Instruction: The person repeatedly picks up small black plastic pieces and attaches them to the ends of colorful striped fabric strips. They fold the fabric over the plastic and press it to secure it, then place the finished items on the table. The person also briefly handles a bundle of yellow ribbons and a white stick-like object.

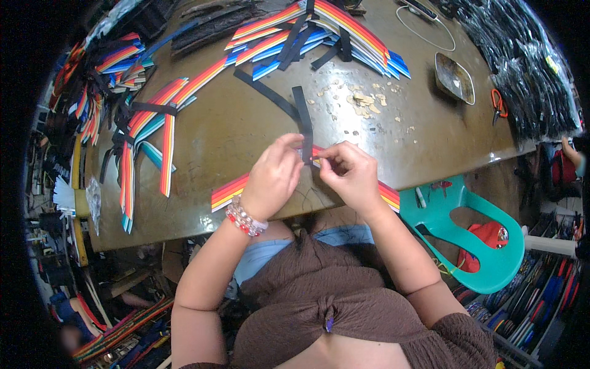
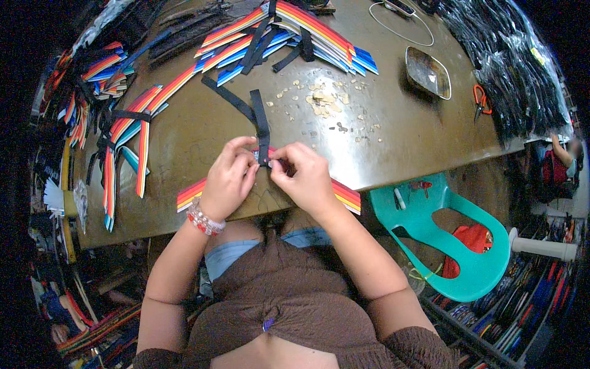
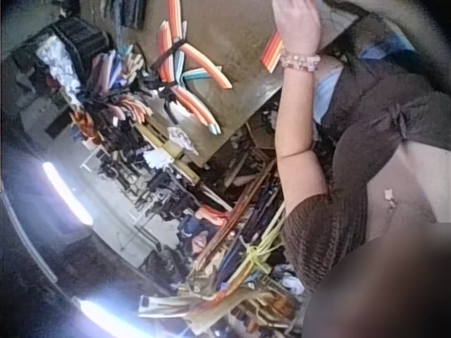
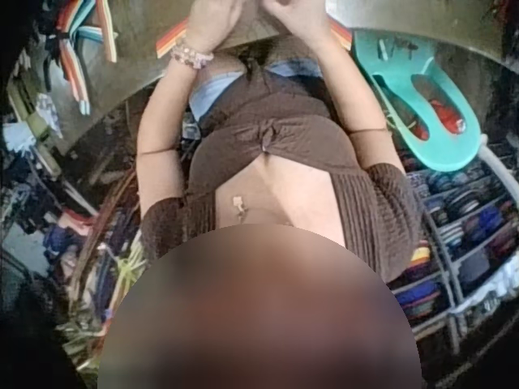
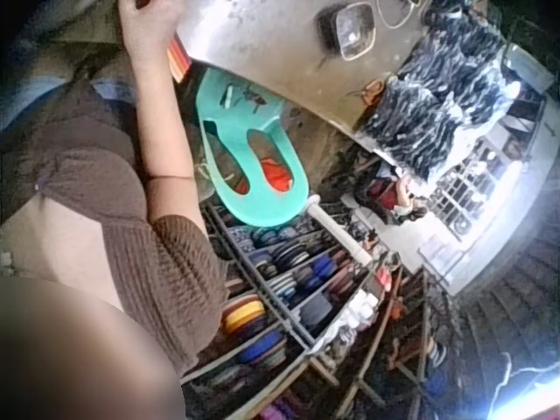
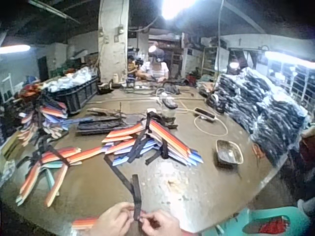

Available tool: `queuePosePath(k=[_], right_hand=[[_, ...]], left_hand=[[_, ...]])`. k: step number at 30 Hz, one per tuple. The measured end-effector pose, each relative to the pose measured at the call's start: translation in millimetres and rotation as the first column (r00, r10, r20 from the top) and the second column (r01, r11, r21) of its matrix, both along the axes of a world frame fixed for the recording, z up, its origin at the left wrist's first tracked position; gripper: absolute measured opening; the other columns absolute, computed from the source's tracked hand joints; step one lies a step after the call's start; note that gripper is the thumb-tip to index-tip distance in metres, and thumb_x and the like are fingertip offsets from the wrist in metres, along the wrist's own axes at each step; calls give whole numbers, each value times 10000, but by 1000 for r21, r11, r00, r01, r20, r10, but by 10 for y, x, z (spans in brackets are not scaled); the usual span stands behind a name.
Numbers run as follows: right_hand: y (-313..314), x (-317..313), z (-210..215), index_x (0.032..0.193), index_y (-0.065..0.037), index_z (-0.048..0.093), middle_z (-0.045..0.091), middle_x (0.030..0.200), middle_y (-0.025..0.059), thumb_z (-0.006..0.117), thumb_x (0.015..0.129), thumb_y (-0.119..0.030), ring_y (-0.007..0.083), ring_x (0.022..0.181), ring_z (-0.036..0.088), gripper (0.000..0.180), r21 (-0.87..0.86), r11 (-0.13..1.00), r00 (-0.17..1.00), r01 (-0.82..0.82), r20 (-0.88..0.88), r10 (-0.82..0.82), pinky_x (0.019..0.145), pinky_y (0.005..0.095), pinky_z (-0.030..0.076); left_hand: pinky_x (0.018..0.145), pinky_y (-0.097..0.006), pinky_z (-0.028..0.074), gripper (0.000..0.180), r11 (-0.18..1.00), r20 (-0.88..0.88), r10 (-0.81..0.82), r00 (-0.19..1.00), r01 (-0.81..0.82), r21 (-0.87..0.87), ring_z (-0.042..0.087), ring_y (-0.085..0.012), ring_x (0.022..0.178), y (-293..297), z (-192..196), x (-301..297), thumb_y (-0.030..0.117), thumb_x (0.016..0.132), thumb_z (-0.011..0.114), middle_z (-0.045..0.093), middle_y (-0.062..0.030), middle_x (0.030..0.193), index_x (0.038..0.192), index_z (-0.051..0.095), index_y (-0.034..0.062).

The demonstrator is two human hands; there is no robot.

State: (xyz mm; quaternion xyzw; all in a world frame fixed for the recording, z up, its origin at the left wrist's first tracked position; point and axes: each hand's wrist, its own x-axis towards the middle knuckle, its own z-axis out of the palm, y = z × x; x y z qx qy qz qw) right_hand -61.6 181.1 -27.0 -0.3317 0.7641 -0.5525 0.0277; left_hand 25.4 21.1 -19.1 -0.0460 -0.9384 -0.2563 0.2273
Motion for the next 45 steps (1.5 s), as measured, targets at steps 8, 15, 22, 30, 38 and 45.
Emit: queuePosePath(k=[8,15,22,30,38,45], right_hand=[[-58,49,21,802,-57,634,618,768,104,708,720,-63,288,712,618,111,111,993,970,-40,-235,66,638,384,503],[-66,46,8,814,-58,633,616,780,110,702,724,-57,297,723,614,114,134,989,950,-58,-296,96,647,386,502],[206,-300,196,947,-32,699,683,870,44,679,858,-79,93,730,619,102,-238,943,951,232,259,-169,643,235,499],[1723,-2003,433,901,-1,677,666,808,34,661,868,-65,92,684,599,74,-509,662,693,551,-163,-702,625,229,484],[1781,-2279,45,805,-7,628,637,730,78,683,817,-101,121,683,593,110,-461,573,552,677,-196,-810,658,295,483],[1147,-1545,548,928,-9,639,627,798,25,656,880,-62,70,668,562,74,-285,760,709,585,-276,-649,604,206,452]], left_hand=[[738,-350,523,84,988,38,-18,999,11,156,618,-250,862,-65,-26,6,10,820,631,485,-153,1211,837,555,-20],[771,-389,501,89,983,33,6,999,-12,183,611,-286,879,-43,-52,6,6,802,629,524,-153,1153,811,544,-21],[784,-369,492,67,926,126,-13,992,-36,375,589,-289,885,-43,89,-23,54,848,598,575,-132,1087,849,561,-1],[795,-365,464,225,886,373,-281,884,389,-252,551,-252,891,-62,507,-506,151,783,685,613,-62,961,1000,644,108],[799,-312,478,54,817,-79,-456,887,452,359,595,-204,868,-705,1028,-324,106,793,663,615,-79,960,830,666,67],[941,-366,421,217,854,463,-500,732,504,127,537,-258,1030,-902,605,-183,-3,780,606,649,-46,1107,940,694,115]])
